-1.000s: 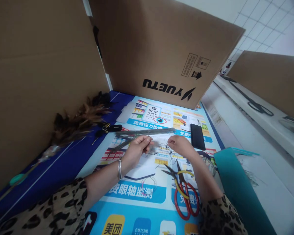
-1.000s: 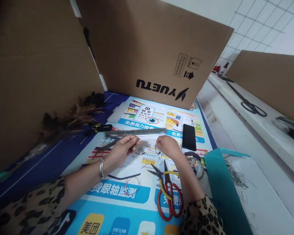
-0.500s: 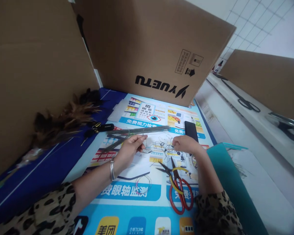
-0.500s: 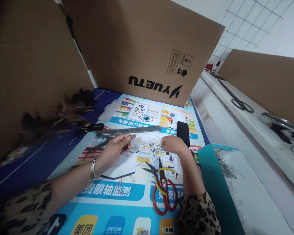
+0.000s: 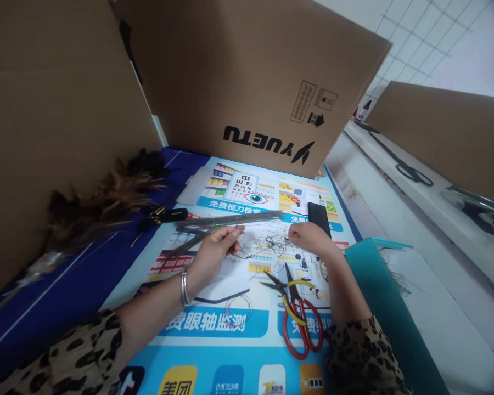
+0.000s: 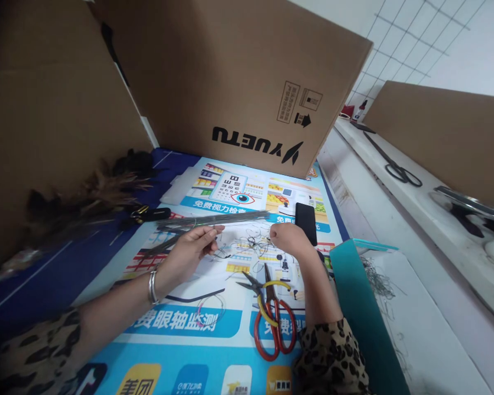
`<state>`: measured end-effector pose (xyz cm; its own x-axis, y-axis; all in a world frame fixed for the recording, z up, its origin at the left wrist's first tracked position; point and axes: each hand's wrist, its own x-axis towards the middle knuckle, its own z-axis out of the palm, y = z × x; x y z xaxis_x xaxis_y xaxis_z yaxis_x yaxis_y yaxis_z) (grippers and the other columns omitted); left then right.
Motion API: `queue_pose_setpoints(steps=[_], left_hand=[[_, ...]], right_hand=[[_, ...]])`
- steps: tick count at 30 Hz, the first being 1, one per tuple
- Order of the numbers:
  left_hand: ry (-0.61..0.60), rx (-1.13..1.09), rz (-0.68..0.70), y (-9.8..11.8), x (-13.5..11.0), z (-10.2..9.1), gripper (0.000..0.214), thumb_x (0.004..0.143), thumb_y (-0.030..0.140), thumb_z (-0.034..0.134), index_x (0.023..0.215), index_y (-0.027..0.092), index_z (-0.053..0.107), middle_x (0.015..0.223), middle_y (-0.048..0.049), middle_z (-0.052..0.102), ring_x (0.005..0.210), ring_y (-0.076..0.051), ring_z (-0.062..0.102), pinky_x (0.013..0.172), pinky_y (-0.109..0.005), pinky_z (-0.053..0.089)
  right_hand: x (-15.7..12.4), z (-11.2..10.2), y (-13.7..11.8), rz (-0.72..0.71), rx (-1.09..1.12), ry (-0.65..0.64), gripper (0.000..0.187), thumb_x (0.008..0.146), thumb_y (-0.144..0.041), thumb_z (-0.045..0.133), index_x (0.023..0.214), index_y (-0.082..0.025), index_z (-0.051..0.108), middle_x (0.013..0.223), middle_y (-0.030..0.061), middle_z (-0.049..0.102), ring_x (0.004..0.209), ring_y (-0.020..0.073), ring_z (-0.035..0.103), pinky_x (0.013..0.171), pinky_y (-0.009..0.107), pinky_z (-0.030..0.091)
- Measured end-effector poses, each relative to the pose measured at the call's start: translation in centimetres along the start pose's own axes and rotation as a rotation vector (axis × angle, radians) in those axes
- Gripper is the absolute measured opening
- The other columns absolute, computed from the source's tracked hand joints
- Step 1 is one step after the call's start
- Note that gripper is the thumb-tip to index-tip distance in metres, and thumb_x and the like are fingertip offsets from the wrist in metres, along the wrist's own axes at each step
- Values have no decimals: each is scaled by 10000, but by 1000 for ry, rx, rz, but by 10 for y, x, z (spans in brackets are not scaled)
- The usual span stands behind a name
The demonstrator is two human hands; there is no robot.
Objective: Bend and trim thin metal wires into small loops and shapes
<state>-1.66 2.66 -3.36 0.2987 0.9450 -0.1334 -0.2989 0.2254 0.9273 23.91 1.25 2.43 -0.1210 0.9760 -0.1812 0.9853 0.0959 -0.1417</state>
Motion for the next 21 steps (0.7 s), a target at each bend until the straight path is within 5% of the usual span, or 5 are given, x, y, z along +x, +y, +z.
queue_pose_setpoints(steps=[7,12,21], left_hand=[[-10,14,8,0,0,0,271,734,359,605,899,146,631,620,-16,581,555,-92,493,548,-212,391],[-14,24,8,0,0,-1,280,741,366,597,918,153,634,608,-11,574,556,-92,496,553,-211,394],[-24,33,6,-2,0,-2,258,749,368,587,870,144,626,679,-34,601,571,-89,512,541,-201,387]], right_hand=[[4,9,-14,-110,60,-63,258,651,-270,628,907,-235,624,828,11,626,707,141,535,554,212,296],[1,6,-9,-120,77,-96,107,651,-282,627,740,-223,634,734,-8,621,639,122,526,525,207,292],[12,18,-8,1,52,69,137,739,-256,508,804,-189,609,869,48,624,754,148,544,598,218,321]])
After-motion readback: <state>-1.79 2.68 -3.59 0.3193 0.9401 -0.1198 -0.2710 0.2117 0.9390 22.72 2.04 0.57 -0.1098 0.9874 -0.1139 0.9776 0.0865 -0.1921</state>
